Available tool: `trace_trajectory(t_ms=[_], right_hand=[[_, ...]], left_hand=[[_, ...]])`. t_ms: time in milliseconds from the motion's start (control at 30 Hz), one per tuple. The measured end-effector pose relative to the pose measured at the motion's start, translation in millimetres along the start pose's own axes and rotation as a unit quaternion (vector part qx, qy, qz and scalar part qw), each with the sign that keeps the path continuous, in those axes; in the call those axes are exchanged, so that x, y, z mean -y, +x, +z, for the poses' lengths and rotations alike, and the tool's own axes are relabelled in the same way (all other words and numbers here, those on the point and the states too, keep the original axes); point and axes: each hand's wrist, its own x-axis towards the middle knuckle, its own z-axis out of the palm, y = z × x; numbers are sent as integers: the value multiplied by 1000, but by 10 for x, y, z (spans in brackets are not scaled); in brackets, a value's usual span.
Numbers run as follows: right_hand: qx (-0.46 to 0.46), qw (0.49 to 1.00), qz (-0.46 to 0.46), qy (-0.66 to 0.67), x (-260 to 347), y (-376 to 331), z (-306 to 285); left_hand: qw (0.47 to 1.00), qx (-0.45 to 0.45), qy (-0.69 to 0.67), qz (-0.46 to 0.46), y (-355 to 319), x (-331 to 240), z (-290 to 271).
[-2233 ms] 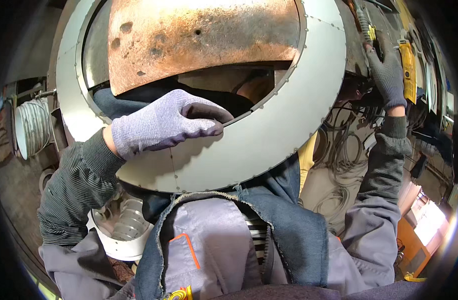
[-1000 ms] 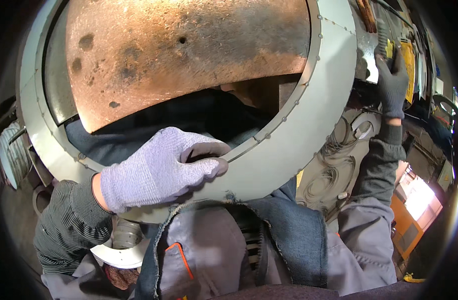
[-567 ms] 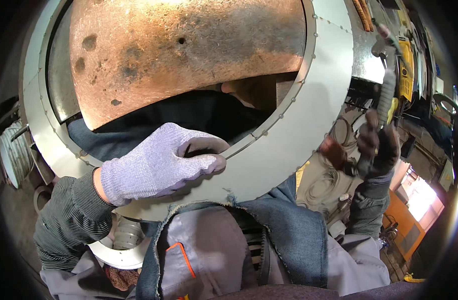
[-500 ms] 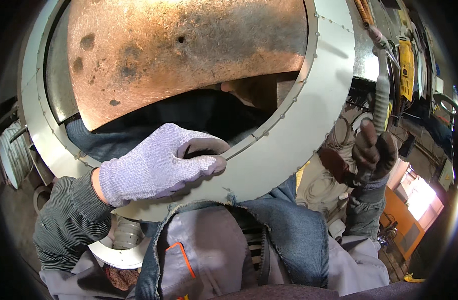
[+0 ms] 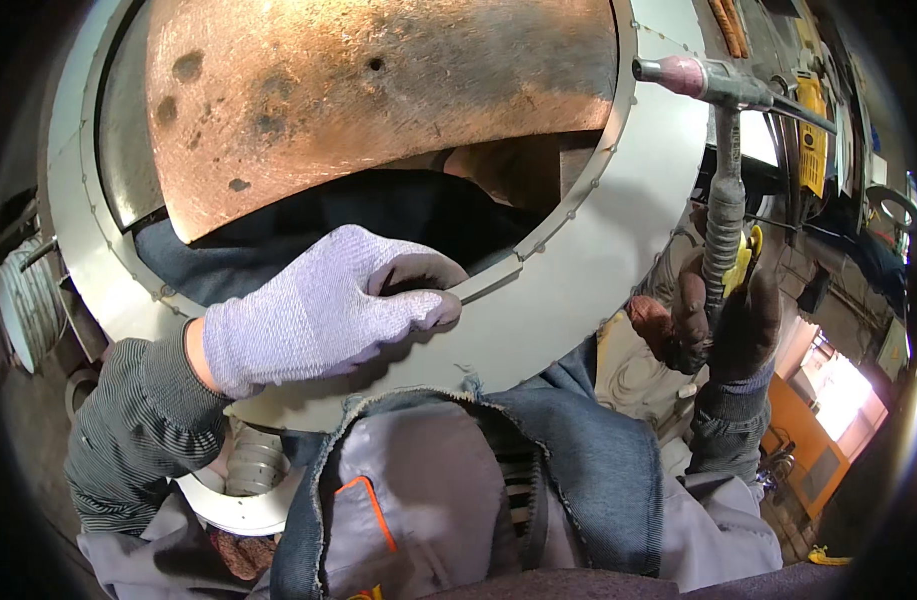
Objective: The person puts on protective glasses, positions metal pieces onto a round metal structure, and welds them along the seam using a TIG welding torch and an adjustable wrench.
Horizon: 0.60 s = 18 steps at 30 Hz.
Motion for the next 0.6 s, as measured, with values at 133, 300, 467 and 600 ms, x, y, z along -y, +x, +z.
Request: trace_trajectory(t_ms=[133, 300, 467, 600], right_hand=[[-246, 968, 6, -48, 16, -57, 311], [-30, 999, 29, -14, 53, -148, 105], [-4, 999, 53, -9, 47, -157, 145], [5, 996, 47, -71, -37, -90, 112]], left_hand=[[998, 3, 57, 1, 59, -17, -85], [993, 28, 76, 86, 66, 20, -150], [985, -23, 106, 136, 51, 85, -157], [985, -23, 102, 136, 24, 100, -167]])
